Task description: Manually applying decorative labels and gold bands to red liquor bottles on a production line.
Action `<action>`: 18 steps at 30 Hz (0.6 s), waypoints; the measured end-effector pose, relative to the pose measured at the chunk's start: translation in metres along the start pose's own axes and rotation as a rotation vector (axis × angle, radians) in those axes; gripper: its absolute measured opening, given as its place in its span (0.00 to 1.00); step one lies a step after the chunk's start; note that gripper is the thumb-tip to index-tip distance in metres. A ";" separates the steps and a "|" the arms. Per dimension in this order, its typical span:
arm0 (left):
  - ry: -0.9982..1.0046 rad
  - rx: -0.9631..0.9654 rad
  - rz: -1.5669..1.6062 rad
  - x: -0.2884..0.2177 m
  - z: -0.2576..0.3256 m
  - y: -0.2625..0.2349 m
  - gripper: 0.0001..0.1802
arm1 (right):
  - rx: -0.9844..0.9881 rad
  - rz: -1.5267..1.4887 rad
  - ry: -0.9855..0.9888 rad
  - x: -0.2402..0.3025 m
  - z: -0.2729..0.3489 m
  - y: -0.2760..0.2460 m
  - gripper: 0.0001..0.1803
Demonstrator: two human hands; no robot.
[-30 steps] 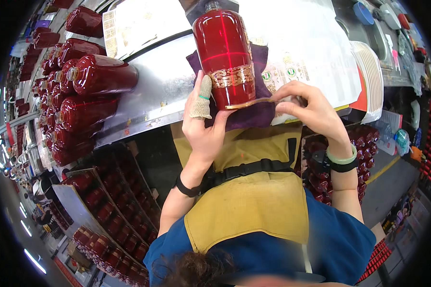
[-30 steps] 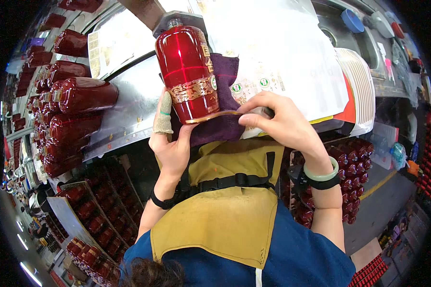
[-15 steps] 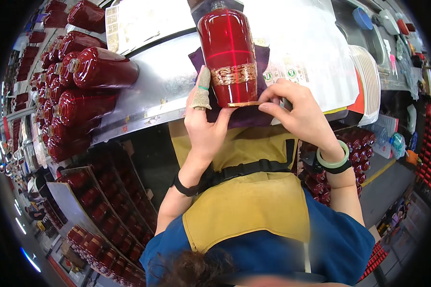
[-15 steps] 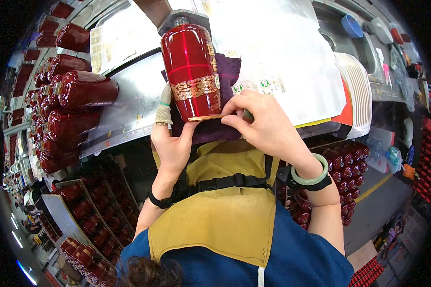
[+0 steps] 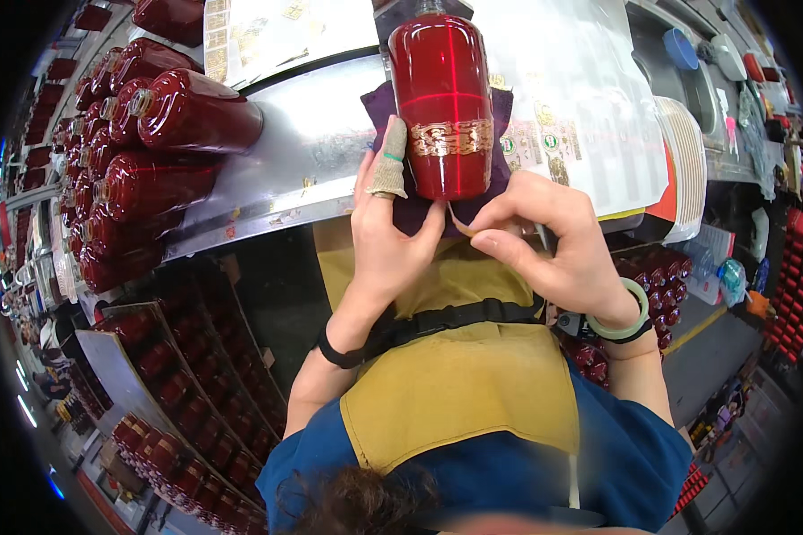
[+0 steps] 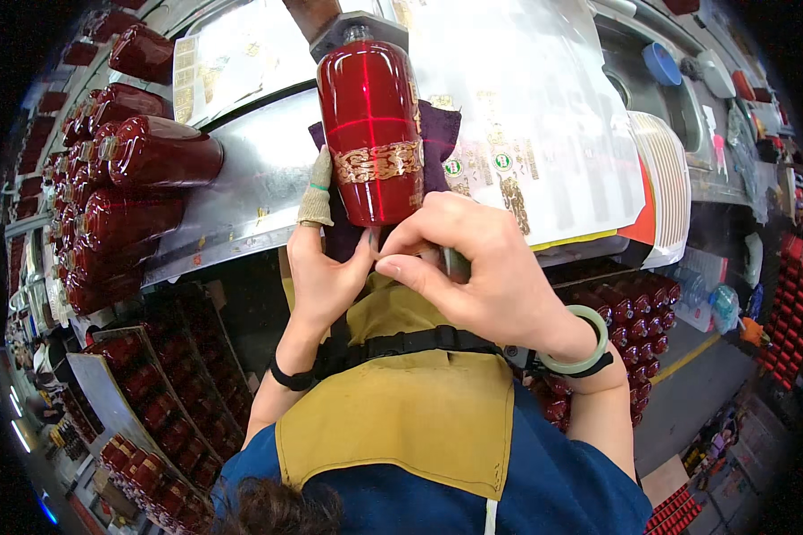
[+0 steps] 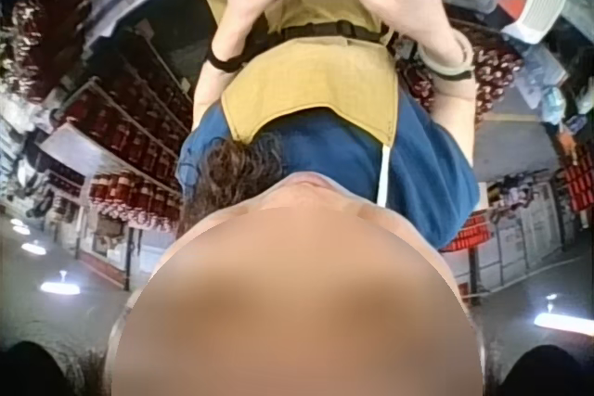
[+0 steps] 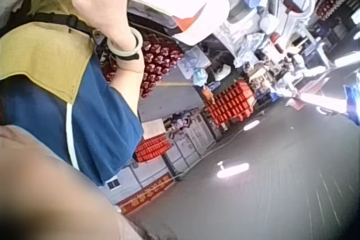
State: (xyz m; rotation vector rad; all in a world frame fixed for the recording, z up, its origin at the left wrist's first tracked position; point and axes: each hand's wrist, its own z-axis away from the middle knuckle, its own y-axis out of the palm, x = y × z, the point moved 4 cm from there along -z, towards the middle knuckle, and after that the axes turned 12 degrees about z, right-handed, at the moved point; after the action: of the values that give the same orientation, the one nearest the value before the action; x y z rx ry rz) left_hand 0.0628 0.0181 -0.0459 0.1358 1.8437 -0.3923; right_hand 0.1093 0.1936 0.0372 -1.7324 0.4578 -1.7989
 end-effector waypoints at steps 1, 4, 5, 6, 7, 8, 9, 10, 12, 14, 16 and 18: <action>-0.039 0.041 0.071 0.000 0.000 0.000 0.40 | -0.062 -0.017 -0.040 0.000 -0.001 0.005 0.06; -0.105 0.108 0.280 0.007 0.008 -0.007 0.39 | -0.135 -0.051 -0.035 -0.004 -0.001 0.008 0.05; -0.137 0.108 0.418 0.008 0.010 -0.006 0.37 | -0.149 -0.032 -0.006 -0.009 0.000 0.006 0.05; -0.139 0.106 0.417 0.008 0.011 -0.006 0.37 | -0.162 -0.014 0.024 -0.014 0.002 0.006 0.04; -0.122 0.098 0.402 0.006 0.011 -0.004 0.36 | -0.172 -0.041 0.056 -0.019 0.003 0.007 0.04; -0.105 0.090 0.386 0.004 0.010 -0.003 0.35 | -0.171 -0.040 0.057 -0.021 0.005 0.007 0.04; -0.088 0.082 0.371 0.003 0.010 -0.001 0.35 | -0.183 -0.028 0.056 -0.023 0.006 0.006 0.04; -0.088 0.084 0.373 0.004 0.010 0.002 0.35 | -0.197 -0.015 0.056 -0.025 0.006 0.005 0.04; -0.151 0.058 0.347 0.009 0.009 0.008 0.36 | -0.210 -0.019 0.064 -0.029 0.007 0.004 0.04; -0.157 0.022 0.367 0.009 0.007 0.011 0.36 | -0.225 -0.027 0.067 -0.031 0.007 0.002 0.05; -0.131 0.024 0.319 0.008 0.003 0.010 0.35 | -0.219 -0.027 0.092 -0.035 0.007 -0.003 0.05; -0.114 0.020 0.300 0.004 -0.004 0.001 0.35 | -0.238 -0.021 0.112 -0.040 0.005 -0.014 0.05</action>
State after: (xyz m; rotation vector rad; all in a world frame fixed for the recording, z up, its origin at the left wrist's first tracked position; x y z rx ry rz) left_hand 0.0583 0.0197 -0.0490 0.3910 1.6758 -0.2047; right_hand 0.1106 0.2303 0.0155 -1.8034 0.7287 -1.9279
